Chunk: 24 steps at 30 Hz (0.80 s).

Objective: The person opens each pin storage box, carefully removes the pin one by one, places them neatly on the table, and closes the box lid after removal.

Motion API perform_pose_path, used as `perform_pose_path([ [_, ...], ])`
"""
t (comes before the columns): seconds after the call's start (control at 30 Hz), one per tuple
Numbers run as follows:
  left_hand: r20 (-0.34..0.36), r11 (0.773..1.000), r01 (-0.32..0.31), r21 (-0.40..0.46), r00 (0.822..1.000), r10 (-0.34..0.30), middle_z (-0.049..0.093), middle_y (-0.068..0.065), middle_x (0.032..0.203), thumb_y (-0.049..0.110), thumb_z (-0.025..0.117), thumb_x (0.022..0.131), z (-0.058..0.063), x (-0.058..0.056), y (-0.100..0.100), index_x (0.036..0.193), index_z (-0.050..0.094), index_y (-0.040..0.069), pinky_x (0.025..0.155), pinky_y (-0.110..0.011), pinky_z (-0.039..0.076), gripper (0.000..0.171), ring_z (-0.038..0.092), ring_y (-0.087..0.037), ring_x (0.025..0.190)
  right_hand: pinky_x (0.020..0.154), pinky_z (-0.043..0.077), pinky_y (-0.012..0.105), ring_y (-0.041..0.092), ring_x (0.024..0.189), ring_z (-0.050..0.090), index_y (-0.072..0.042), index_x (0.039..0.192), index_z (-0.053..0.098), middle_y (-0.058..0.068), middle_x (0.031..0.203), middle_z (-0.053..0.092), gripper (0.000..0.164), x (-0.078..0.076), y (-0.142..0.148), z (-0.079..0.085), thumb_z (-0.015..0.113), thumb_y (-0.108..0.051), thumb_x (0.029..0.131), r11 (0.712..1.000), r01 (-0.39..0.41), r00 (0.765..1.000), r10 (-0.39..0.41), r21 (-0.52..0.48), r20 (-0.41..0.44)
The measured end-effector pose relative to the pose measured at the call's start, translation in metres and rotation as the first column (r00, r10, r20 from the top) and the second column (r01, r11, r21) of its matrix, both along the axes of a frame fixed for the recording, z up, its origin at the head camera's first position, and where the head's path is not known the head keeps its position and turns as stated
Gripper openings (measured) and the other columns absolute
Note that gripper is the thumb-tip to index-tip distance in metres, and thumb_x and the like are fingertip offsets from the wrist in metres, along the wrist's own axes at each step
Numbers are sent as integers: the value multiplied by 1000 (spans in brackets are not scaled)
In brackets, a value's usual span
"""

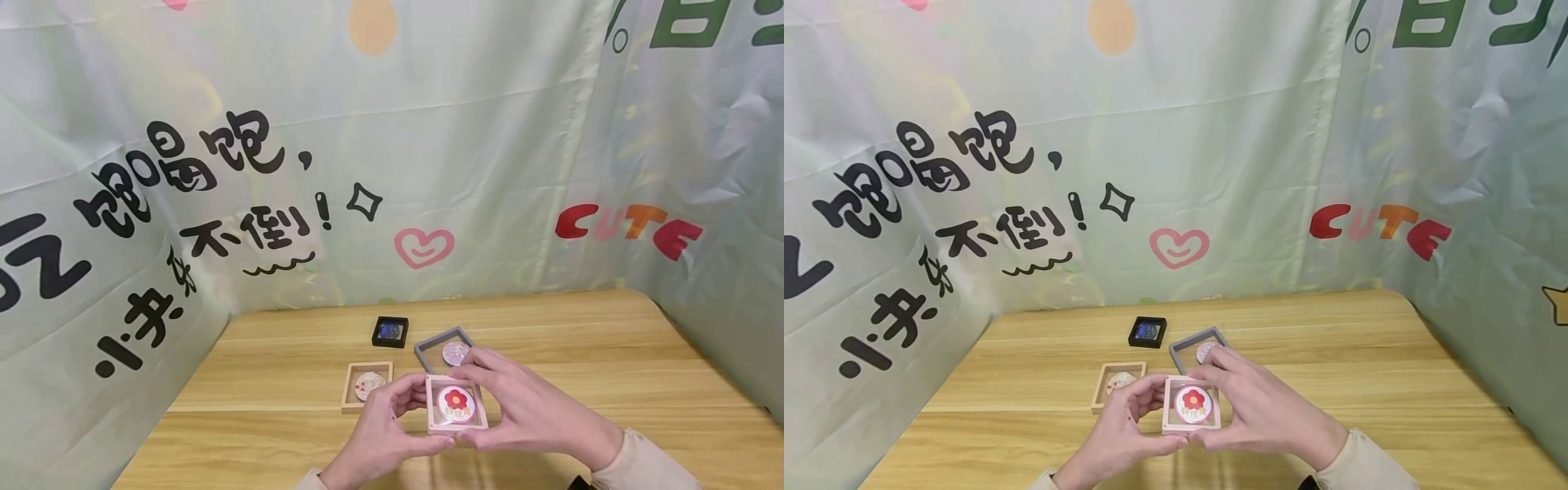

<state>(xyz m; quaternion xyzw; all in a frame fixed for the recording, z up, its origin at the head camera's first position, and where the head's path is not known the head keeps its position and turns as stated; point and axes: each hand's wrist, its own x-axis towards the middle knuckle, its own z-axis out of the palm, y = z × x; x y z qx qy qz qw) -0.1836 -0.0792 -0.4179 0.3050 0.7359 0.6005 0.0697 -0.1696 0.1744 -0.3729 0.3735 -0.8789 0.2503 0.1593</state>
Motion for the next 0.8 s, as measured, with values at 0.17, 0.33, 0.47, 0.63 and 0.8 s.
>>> perform_pose_path([
  [0.17,9,1000,-1,6,1000,1,77,-1,122,15,94,82,-1,0,0,140,66,22,109,-30,58,65,73,-13,111,76,52,17,-5,94,51,-20,124,76,-20,110,55,55,0,0,0,86,-54,83,1000,5,1000,-5,5,6],
  [0.33,16,1000,-3,14,1000,3,77,-2,121,14,94,82,-1,0,0,139,66,20,108,-29,58,64,73,-13,110,77,53,17,-5,94,52,-19,124,76,-20,111,55,54,1,0,1,87,-53,83,1000,6,1000,-6,5,10],
  [0.47,20,1000,-11,17,1000,11,77,-2,120,14,94,81,-1,1,1,138,67,19,107,-29,59,63,73,-13,109,77,53,18,-5,94,52,-19,124,76,-20,111,55,54,1,0,1,86,-52,83,1000,4,1000,-4,2,20],
  [0.63,20,1000,-15,17,1000,15,77,-2,119,14,94,81,-2,1,1,138,67,19,107,-28,59,64,73,-13,109,77,53,19,-5,94,52,-20,124,76,-20,110,55,51,0,2,4,87,-47,82,1000,-17,998,18,-9,52],
  [0.8,25,1000,-13,21,1000,12,77,-2,120,13,94,80,-2,1,1,139,67,19,107,-29,59,65,73,-13,109,77,52,19,-4,95,54,-22,123,76,-19,111,56,49,0,4,5,87,-43,80,999,-33,998,33,-14,61],
])
